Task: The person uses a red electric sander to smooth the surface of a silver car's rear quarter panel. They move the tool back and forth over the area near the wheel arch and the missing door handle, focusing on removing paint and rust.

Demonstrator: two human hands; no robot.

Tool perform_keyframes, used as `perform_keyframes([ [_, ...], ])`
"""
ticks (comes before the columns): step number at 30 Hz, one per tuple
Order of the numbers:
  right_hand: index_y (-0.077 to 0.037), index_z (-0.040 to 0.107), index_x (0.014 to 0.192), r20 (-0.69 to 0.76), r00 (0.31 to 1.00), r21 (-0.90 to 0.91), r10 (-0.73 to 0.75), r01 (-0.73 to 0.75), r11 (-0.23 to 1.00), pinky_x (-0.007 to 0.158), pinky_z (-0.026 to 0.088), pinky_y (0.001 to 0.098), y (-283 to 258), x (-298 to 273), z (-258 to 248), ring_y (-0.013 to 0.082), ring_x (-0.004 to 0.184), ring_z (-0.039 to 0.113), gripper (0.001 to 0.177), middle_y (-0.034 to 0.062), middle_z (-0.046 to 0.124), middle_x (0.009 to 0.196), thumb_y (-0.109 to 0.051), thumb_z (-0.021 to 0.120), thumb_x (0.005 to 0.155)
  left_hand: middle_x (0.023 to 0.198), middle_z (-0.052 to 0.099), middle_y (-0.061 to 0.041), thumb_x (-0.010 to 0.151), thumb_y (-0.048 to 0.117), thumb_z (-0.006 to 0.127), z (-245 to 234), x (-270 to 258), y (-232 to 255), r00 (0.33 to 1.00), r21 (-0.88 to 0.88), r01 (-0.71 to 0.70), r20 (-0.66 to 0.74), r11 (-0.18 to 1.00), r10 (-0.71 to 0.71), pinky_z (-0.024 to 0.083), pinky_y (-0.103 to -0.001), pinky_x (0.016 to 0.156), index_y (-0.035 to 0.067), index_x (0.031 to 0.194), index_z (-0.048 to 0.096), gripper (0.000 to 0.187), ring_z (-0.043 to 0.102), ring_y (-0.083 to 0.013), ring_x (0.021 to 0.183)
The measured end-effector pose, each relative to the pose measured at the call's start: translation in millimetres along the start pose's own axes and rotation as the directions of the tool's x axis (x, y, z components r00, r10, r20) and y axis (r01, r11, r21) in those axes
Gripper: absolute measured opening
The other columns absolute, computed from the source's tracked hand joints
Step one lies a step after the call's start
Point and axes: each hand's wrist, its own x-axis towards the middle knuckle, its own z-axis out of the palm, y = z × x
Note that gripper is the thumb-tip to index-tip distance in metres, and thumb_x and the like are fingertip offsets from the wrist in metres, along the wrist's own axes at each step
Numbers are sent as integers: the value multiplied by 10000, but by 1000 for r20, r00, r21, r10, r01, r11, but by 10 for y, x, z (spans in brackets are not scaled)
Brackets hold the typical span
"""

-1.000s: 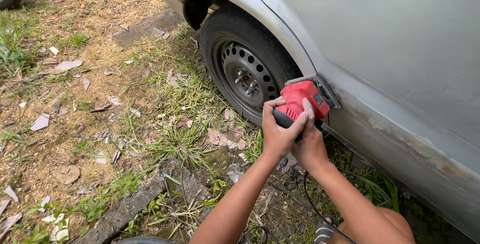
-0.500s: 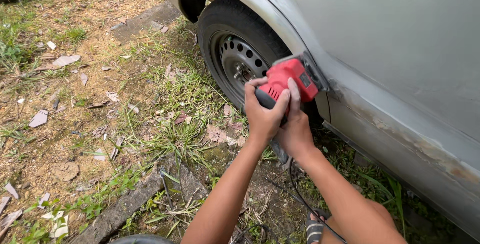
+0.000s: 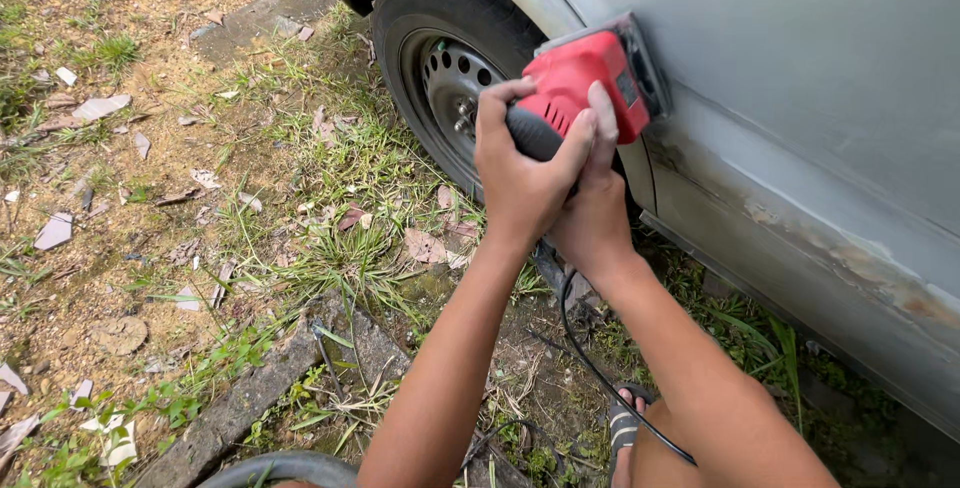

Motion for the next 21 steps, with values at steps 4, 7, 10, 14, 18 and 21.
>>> perform_keyframes([
  [4, -129, 179, 1572, 78, 994, 29, -75, 73, 997, 792, 515, 627, 209, -102, 39, 540, 1008, 671, 980, 307, 703, 1046, -75, 746, 774, 1171, 680, -144, 747, 375, 844, 5, -183, -304, 995, 15, 87, -52, 996, -87, 477, -487, 1000, 151, 1164, 584, 540, 652, -389, 1166],
  [7, -180, 144, 1607, 141, 988, 30, -65, 62, 998, 880, 531, 654, 364, -153, 113, 555, 1104, 640, 1029, 348, 681, 1147, -72, 729, 767, 1164, 688, -183, 734, 368, 838, -4, -300, -580, 975, 20, 216, -52, 976, -215, 484, -504, 939, 153, 1185, 581, 562, 661, -413, 1137],
  [10, -149, 218, 1568, 68, 996, 3, -62, 62, 998, 774, 559, 594, 214, -60, 30, 499, 1050, 674, 947, 272, 713, 1088, -115, 739, 779, 1158, 695, -170, 723, 385, 844, 0, -146, -229, 994, 19, 106, -26, 994, -106, 493, -500, 959, 143, 1148, 590, 552, 668, -418, 1134],
  [14, -151, 209, 1563, 46, 998, -23, -48, 49, 999, 748, 546, 601, 372, -99, 123, 490, 1016, 689, 952, 261, 728, 1049, -134, 742, 776, 1161, 687, -89, 745, 364, 834, 111, -38, 72, 993, 22, -106, -50, 994, 107, 507, -467, 1016, 158, 1105, 590, 481, 669, -355, 1155],
  [18, -199, 120, 1606, 78, 995, -14, -56, 57, 998, 844, 529, 649, 538, -121, 217, 527, 1047, 676, 1060, 320, 716, 1075, -115, 740, 750, 1143, 679, -182, 734, 323, 846, -13, -266, -529, 997, -1, 27, -71, 1000, -27, 475, -520, 989, 122, 1136, 587, 519, 650, -435, 1132],
  [21, -174, 212, 1558, 83, 996, -32, -16, 19, 999, 804, 536, 628, 553, -222, 277, 512, 1019, 688, 978, 291, 726, 1046, -186, 739, 734, 1179, 695, -118, 710, 356, 841, -25, -230, -444, 991, 40, 133, -25, 990, -132, 489, -492, 979, 145, 1135, 581, 542, 660, -386, 1150],
])
